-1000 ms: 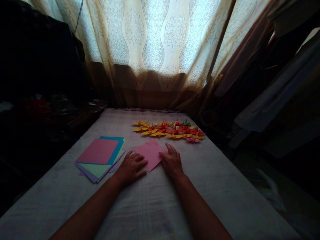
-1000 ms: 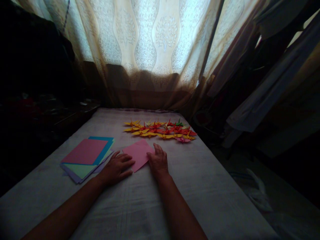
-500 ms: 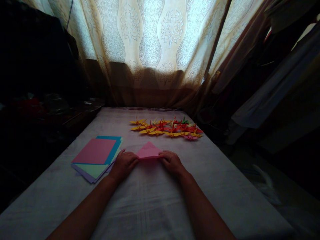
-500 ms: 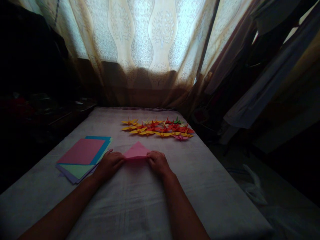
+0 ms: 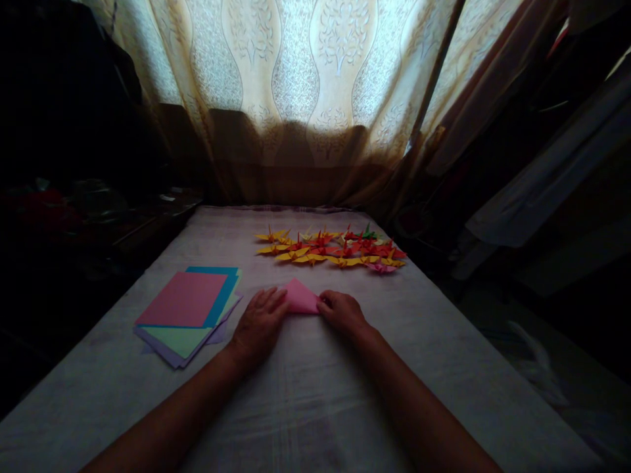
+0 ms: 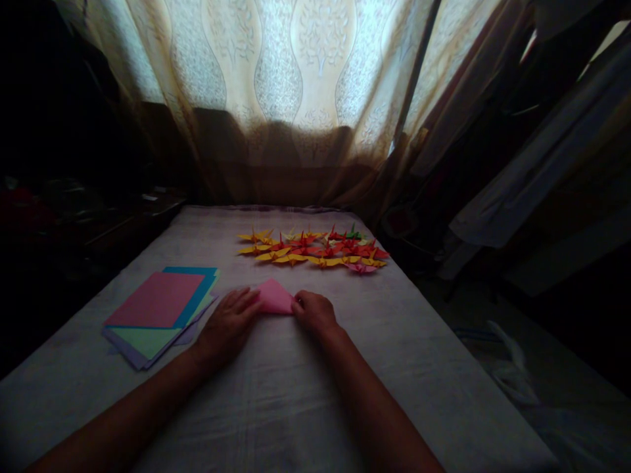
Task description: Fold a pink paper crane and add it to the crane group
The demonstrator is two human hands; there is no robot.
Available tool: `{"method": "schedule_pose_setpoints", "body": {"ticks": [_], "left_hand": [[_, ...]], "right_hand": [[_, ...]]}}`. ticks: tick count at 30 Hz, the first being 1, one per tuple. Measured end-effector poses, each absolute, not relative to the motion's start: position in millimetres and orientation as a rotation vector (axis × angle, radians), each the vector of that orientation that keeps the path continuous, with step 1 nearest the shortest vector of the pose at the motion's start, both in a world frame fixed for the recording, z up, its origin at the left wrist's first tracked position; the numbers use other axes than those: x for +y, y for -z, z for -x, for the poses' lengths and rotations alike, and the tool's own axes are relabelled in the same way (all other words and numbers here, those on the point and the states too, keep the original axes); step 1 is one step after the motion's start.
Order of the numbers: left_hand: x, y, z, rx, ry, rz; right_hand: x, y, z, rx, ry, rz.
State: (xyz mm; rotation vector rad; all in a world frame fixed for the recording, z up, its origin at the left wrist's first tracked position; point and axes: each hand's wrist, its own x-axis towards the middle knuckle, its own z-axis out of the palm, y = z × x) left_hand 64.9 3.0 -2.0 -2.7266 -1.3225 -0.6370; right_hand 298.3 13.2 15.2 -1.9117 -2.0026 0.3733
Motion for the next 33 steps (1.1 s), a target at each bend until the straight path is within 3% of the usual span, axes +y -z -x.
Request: {"method": "schedule_pose_setpoints", "body": {"ticks": [4, 13, 33], "left_hand": [[0.0, 8.8, -92.7, -1.086, 0.5, 2.881], [3.7, 19.0, -97.0, -1.06, 0.377, 2.869], [-4.3, 17.3, -97.8, -1.094, 0.448, 2.843]], "right_hand": [[14.0, -13.9, -298.9, -2.018, -0.409, 1.907], [10.1, 0.5, -303.9, -1.943, -0.355, 1.739], [9.4, 16.5, -307.3, -1.992, -0.192, 1.521]]}}
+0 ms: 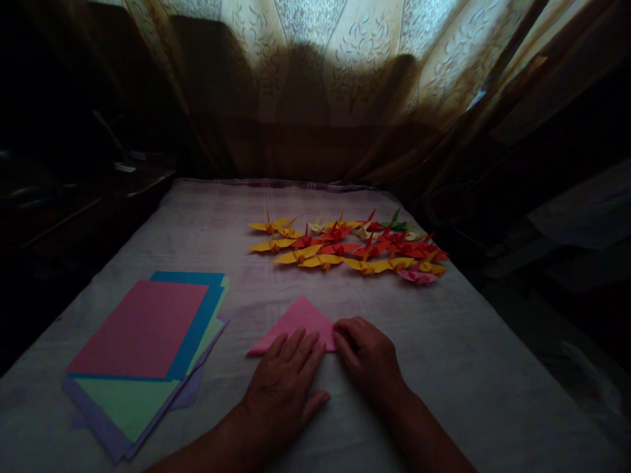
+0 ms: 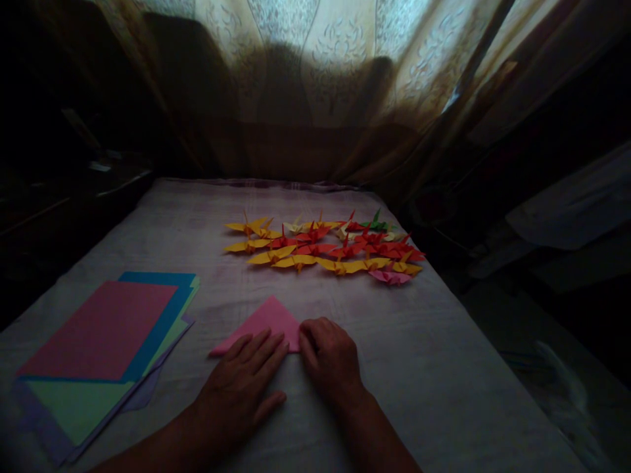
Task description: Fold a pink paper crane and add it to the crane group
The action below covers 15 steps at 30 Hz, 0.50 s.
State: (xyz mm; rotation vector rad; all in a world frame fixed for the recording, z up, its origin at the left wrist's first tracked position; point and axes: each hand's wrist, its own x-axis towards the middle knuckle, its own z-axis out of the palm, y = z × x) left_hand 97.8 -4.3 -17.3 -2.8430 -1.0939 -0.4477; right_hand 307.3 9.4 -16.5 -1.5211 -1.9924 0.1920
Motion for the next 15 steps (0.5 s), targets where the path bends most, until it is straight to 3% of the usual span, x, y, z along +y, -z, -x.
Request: {"method": "schedule_pose_setpoints", "body": {"ticks": [15], "left_hand": [[-4.3, 16.4, -96.8, -1.098, 0.457, 2.849]], "right_hand": [[10.0, 12.4, -306.1, -2.005, -0.155, 1.509]]}}
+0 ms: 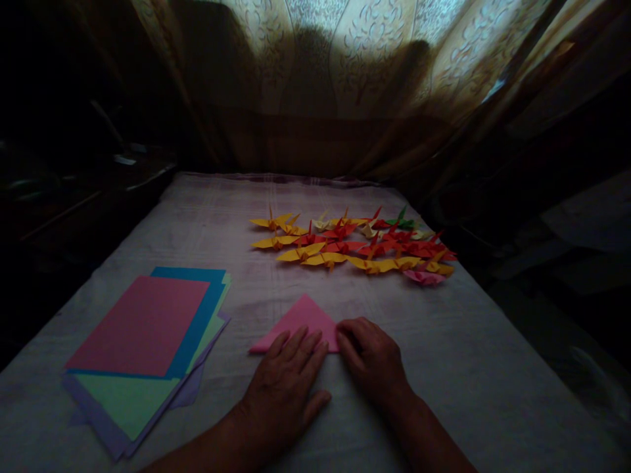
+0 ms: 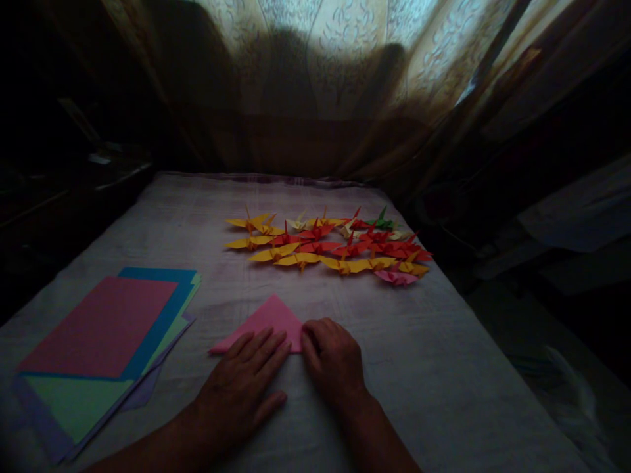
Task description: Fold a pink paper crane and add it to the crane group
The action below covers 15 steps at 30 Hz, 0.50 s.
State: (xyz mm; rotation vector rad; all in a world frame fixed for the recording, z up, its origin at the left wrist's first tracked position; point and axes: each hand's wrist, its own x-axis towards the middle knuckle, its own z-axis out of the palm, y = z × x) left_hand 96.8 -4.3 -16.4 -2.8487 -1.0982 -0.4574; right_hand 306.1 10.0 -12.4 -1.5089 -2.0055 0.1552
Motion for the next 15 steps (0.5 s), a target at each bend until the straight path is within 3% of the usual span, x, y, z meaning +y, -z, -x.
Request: {"method": "schedule_pose_setpoints", "body": {"ticks": [15], "left_hand": [[-3.6, 14.0, -97.6, -1.109, 0.446, 2.873]], "right_hand": [[9.5, 11.6, -306.7, -1.987, -0.196, 1.53]]}}
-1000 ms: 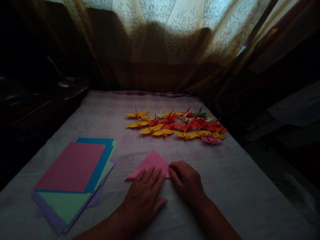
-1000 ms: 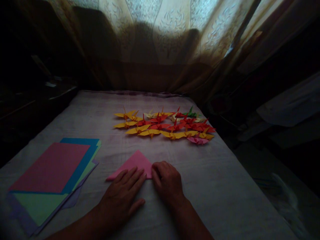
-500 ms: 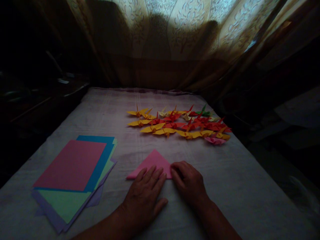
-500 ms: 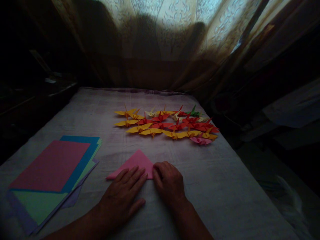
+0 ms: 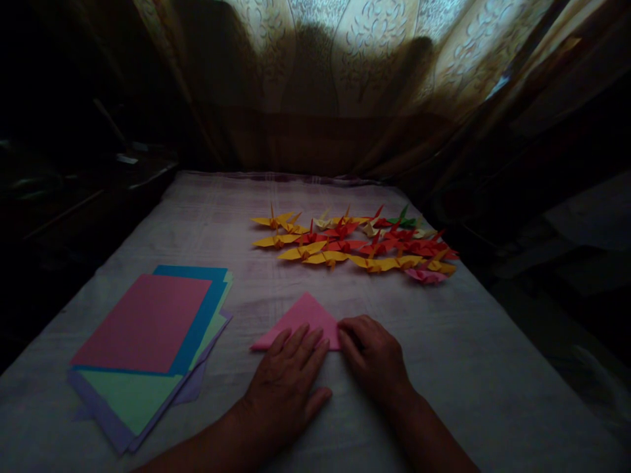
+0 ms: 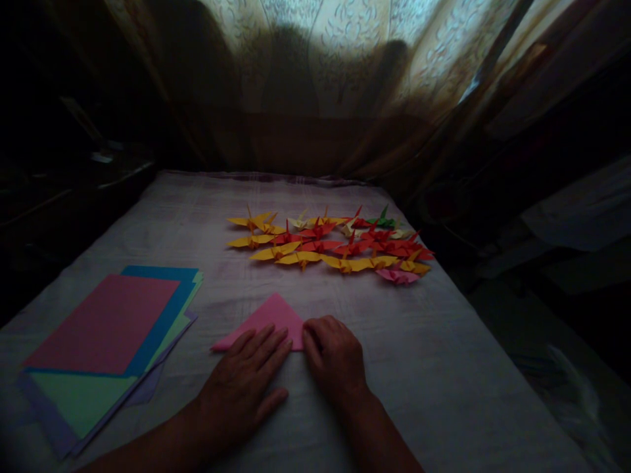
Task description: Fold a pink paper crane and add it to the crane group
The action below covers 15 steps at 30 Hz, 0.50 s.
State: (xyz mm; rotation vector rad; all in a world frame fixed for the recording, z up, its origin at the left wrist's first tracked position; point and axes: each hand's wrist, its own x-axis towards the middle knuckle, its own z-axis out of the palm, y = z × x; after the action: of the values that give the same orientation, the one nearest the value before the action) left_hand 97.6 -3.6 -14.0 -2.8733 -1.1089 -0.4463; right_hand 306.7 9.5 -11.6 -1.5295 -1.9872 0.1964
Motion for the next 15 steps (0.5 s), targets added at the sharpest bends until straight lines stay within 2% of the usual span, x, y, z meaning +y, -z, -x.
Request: {"method": "schedule_pose_setpoints", "body": {"ticks": [15], "left_hand": [[-0.1, 14.8, -98.9, -1.096, 0.427, 2.872]], "right_hand": [[13.8, 7.9, -332.0, -1.657, -0.194, 1.648]]}}
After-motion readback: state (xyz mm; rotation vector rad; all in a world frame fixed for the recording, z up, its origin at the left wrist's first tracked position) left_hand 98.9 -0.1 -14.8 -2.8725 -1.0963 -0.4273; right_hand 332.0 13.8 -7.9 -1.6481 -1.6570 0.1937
